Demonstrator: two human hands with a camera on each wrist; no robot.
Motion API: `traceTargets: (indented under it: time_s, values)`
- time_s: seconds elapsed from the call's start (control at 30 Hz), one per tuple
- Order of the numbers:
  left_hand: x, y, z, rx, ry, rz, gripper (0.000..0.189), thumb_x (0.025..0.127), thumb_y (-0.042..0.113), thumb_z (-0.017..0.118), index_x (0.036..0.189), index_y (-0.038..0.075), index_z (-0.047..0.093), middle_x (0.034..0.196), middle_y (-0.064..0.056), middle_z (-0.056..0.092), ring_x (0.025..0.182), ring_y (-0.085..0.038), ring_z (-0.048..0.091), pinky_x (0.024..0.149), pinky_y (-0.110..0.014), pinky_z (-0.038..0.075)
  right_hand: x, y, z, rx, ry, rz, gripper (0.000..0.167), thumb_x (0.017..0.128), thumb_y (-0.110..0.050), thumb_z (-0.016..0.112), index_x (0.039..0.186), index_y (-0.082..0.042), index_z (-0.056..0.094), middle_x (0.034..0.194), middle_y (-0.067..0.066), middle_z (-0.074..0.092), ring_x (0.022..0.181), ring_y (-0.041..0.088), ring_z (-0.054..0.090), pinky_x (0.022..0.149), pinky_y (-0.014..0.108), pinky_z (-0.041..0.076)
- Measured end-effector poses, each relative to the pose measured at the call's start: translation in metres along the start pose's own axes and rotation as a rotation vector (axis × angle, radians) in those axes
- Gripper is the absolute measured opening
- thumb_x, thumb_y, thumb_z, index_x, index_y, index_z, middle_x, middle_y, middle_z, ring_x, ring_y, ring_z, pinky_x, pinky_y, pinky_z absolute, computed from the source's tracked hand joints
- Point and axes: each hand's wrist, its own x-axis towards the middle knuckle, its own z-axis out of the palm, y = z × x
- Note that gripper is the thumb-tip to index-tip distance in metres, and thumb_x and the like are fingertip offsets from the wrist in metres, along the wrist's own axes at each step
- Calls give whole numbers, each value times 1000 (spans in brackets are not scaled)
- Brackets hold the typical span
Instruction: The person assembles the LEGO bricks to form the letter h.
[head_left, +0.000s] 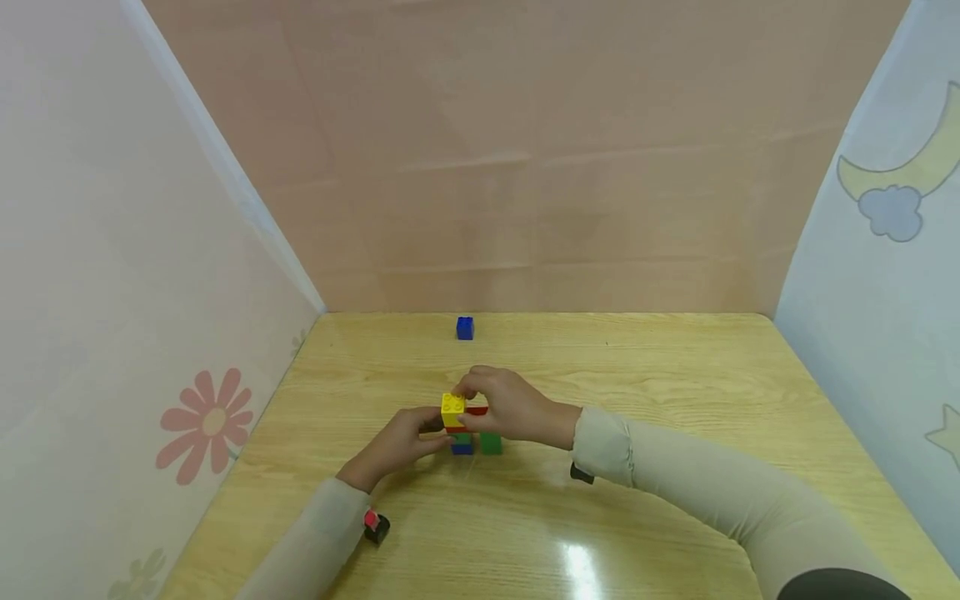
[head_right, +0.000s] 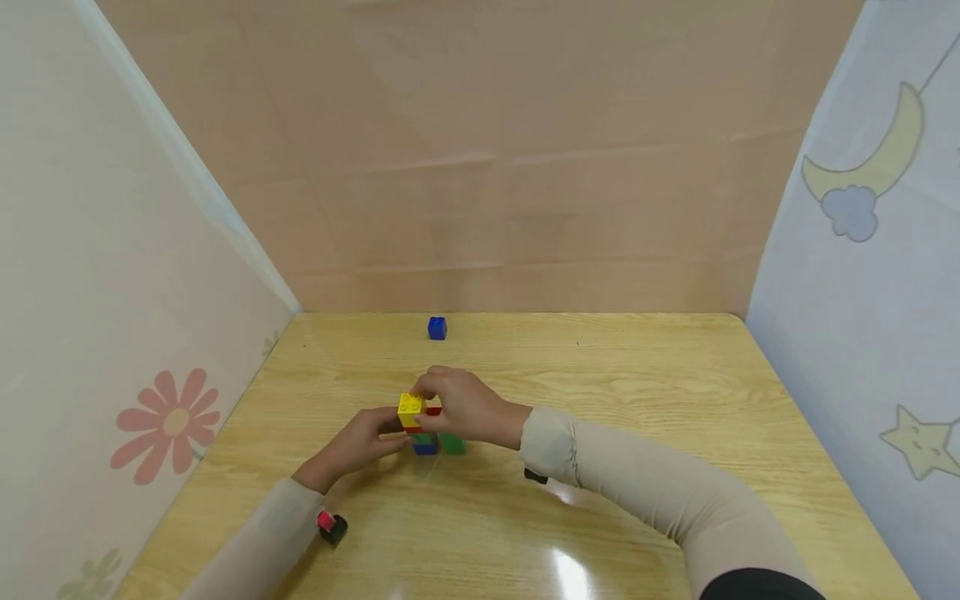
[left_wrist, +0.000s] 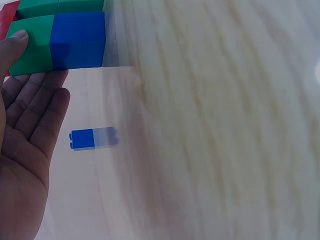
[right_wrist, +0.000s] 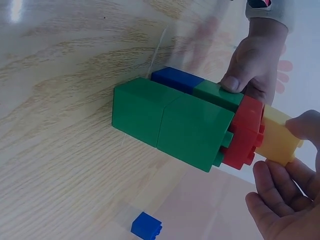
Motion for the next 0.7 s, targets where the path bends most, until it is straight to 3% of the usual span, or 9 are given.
traceTargets:
  time_s: [0.3, 0.7]
  values:
    - [0, -1, 1, -21, 2, 11, 32, 93, 33, 66, 124, 25, 63, 124, 7, 64, 112, -15, 62, 96, -35, 50, 0, -1, 1, 6, -7, -1, 29, 88, -29, 74, 110, -12, 67, 98, -6, 61, 90, 17, 65, 79, 20, 52]
    - [1, -2, 0, -19, 0, 11, 31, 93, 31, 67, 123, 25, 63, 123, 6, 64, 111, -16, 63, 96, -38, 50, 0, 1, 2, 39, 19, -13, 28, 86, -28, 75, 108, -13, 67, 97, -6, 61, 87, 6, 59, 79, 27, 56]
